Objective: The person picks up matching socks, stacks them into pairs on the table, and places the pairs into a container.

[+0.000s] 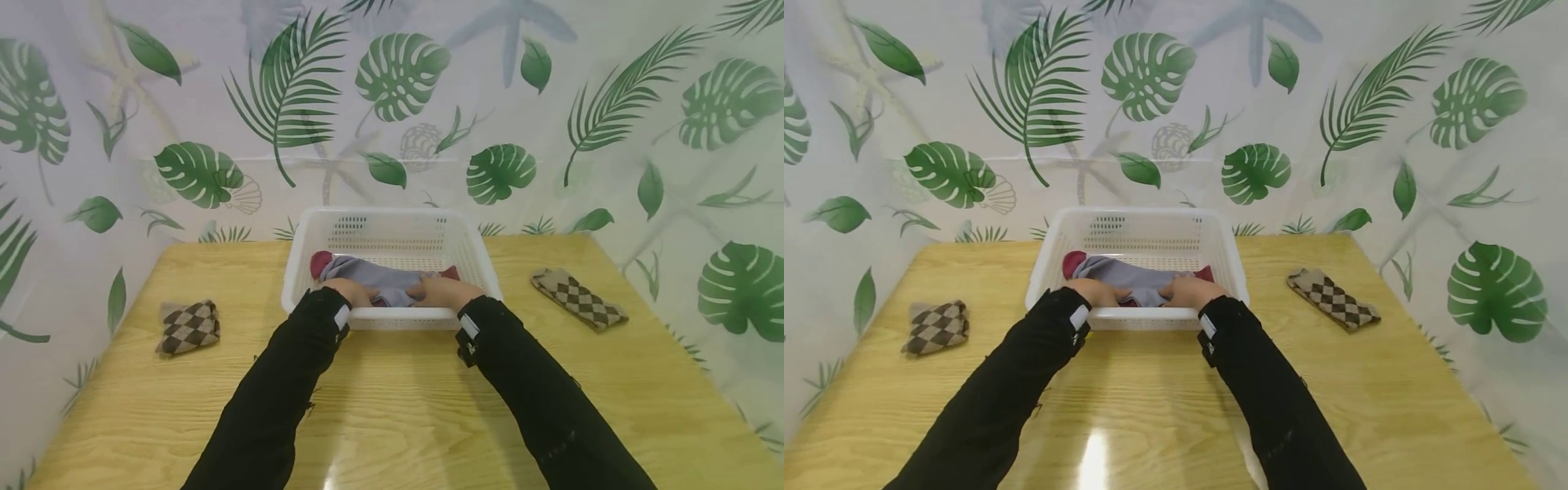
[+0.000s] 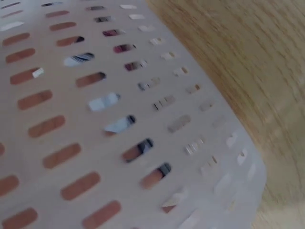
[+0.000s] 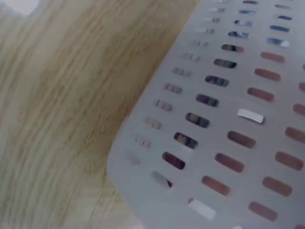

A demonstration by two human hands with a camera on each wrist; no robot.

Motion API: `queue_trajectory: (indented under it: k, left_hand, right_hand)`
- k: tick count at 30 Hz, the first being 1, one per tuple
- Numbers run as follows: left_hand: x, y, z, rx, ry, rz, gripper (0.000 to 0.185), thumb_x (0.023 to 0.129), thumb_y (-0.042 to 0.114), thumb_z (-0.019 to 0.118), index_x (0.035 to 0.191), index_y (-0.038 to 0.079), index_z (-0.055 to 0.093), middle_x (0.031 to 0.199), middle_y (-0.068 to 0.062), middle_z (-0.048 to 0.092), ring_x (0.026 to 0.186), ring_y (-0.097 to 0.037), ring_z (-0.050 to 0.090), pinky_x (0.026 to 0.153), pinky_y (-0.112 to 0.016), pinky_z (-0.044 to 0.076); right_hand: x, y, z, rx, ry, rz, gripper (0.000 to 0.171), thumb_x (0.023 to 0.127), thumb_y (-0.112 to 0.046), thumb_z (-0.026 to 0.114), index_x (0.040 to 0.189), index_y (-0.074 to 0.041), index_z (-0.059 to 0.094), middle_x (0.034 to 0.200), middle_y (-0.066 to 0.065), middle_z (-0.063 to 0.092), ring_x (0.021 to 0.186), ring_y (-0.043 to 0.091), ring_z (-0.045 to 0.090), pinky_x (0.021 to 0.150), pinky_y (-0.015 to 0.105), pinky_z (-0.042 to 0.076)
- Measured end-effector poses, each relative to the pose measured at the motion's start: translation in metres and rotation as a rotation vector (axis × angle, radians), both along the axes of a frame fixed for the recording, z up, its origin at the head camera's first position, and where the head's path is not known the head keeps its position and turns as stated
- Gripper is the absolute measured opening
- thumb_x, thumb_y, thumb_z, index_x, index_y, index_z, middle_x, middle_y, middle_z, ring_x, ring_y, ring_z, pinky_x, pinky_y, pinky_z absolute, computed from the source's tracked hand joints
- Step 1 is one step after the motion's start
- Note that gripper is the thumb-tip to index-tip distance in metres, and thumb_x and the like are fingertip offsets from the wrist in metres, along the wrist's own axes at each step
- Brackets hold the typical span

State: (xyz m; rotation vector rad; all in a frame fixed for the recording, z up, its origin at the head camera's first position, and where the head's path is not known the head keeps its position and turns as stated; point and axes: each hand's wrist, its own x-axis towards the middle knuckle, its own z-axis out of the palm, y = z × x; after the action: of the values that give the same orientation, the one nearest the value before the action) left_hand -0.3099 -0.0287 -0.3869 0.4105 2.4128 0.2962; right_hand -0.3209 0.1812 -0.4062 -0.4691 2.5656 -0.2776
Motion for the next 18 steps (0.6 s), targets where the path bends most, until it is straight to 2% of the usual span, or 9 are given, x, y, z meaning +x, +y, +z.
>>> queue_trajectory:
  k: [2, 4, 6, 7, 10, 11, 13, 16, 18]
  left_hand:
    - [0.005, 0.001, 0.005, -0.014, 0.007, -0.012, 0.063, 0.096, 0.039, 0.046, 0.154, 0.030, 0.023, 0.160, -0.009, 0.021, 0.143, -0.027, 0.025, 0.111, -0.046, 0.027]
    - [0.008, 0.001, 0.008, -0.019, 0.017, -0.003, 0.065, 0.095, 0.039, 0.047, 0.154, 0.029, 0.023, 0.159, -0.008, 0.023, 0.141, -0.025, 0.028, 0.111, -0.043, 0.029]
    - [0.005, 0.002, 0.006, -0.019, 0.013, -0.015, 0.066, 0.095, 0.039, 0.049, 0.155, 0.027, 0.024, 0.158, -0.009, 0.025, 0.140, -0.025, 0.029, 0.111, -0.042, 0.028]
    - [0.002, 0.003, 0.003, -0.009, 0.019, -0.019, 0.067, 0.095, 0.040, 0.050, 0.155, 0.024, 0.025, 0.158, -0.009, 0.027, 0.140, -0.025, 0.030, 0.112, -0.042, 0.028]
    - [-0.006, 0.007, 0.001, 0.074, 0.056, -0.028, 0.066, 0.098, 0.039, 0.050, 0.154, 0.016, 0.027, 0.156, -0.011, 0.031, 0.142, -0.027, 0.029, 0.114, -0.042, 0.025]
    - [-0.007, 0.009, 0.003, 0.107, 0.086, -0.030, 0.065, 0.098, 0.039, 0.051, 0.154, 0.014, 0.028, 0.155, -0.011, 0.033, 0.142, -0.028, 0.030, 0.114, -0.044, 0.026]
    - [-0.003, 0.009, 0.015, 0.194, 0.180, 0.001, 0.062, 0.099, 0.037, 0.052, 0.152, 0.013, 0.032, 0.153, -0.011, 0.037, 0.140, -0.030, 0.034, 0.113, -0.046, 0.029]
    - [0.009, 0.001, 0.039, 0.343, 0.332, 0.043, 0.059, 0.098, 0.034, 0.055, 0.150, 0.013, 0.036, 0.150, -0.012, 0.042, 0.137, -0.031, 0.039, 0.110, -0.047, 0.034]
    - [0.020, -0.011, 0.052, 0.445, 0.428, 0.078, 0.056, 0.098, 0.032, 0.056, 0.148, 0.012, 0.040, 0.146, -0.014, 0.045, 0.133, -0.033, 0.044, 0.107, -0.047, 0.038]
  right_hand:
    - [0.001, 0.000, 0.000, -0.004, -0.060, -0.037, 0.052, 0.101, -0.031, 0.051, 0.149, -0.014, 0.039, 0.160, 0.021, 0.010, 0.147, 0.039, 0.003, 0.117, 0.054, 0.010]
    - [0.002, 0.000, 0.001, -0.015, -0.086, -0.050, 0.052, 0.101, -0.029, 0.049, 0.150, -0.015, 0.037, 0.160, 0.020, 0.007, 0.147, 0.038, -0.002, 0.116, 0.055, 0.007]
    - [0.003, -0.001, 0.001, -0.016, -0.085, -0.046, 0.053, 0.101, -0.029, 0.050, 0.150, -0.015, 0.036, 0.161, 0.020, 0.007, 0.147, 0.038, -0.001, 0.116, 0.056, 0.007]
    - [0.003, -0.002, 0.001, -0.010, -0.064, -0.028, 0.052, 0.101, -0.029, 0.051, 0.149, -0.015, 0.038, 0.160, 0.020, 0.010, 0.147, 0.038, 0.003, 0.116, 0.055, 0.010]
    - [0.002, -0.002, 0.000, -0.049, 0.100, 0.036, 0.048, 0.099, -0.025, 0.053, 0.143, -0.007, 0.047, 0.152, 0.021, 0.034, 0.141, 0.038, 0.028, 0.113, 0.051, 0.026]
    - [0.002, -0.002, 0.001, -0.079, 0.170, 0.036, 0.046, 0.099, -0.023, 0.054, 0.141, -0.005, 0.050, 0.148, 0.021, 0.041, 0.138, 0.037, 0.036, 0.111, 0.050, 0.031]
    - [0.002, -0.003, 0.005, -0.166, 0.304, 0.010, 0.045, 0.098, -0.018, 0.055, 0.140, -0.004, 0.050, 0.141, 0.018, 0.050, 0.131, 0.035, 0.045, 0.107, 0.047, 0.037]
    - [0.011, -0.005, 0.017, -0.342, 0.399, -0.079, 0.051, 0.097, -0.017, 0.056, 0.145, -0.007, 0.042, 0.145, 0.015, 0.046, 0.132, 0.034, 0.045, 0.106, 0.048, 0.038]
    - [0.023, -0.004, 0.026, -0.429, 0.423, -0.083, 0.056, 0.097, -0.018, 0.056, 0.148, -0.009, 0.036, 0.149, 0.015, 0.042, 0.131, 0.035, 0.046, 0.106, 0.049, 0.039]
